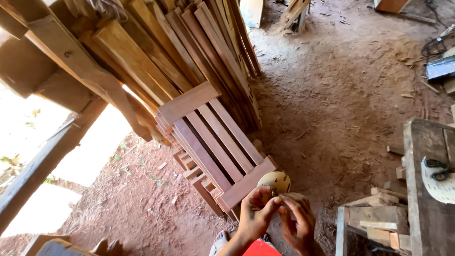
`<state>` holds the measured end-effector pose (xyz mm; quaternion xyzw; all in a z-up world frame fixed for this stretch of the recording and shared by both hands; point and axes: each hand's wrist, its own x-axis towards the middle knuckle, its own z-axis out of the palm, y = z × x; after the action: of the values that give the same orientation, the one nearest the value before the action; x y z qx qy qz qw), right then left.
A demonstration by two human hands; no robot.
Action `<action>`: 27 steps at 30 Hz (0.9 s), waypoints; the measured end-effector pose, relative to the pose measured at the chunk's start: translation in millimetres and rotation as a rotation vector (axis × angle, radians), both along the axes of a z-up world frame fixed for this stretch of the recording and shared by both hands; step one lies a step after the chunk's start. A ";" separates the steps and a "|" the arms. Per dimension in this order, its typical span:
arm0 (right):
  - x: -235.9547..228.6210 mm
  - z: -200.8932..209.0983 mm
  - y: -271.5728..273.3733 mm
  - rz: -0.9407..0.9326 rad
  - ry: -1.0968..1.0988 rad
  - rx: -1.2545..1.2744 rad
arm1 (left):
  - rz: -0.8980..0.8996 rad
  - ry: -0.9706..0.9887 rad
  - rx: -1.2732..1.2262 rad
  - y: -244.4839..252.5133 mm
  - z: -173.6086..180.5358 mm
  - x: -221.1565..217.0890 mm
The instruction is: Punching holes into a sanding disc using a hammer and a punch tool.
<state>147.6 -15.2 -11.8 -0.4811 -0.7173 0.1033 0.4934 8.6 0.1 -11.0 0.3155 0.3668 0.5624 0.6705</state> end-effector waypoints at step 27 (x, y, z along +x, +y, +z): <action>-0.8 -7.9 -0.1 -0.001 -0.042 -0.009 | 0.010 0.050 -0.021 -2.6 14.1 -2.5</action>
<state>146.8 -15.3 -19.7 -0.4858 -0.7268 0.0961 0.4760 6.1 -2.5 3.0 0.3204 0.3910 0.5538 0.6616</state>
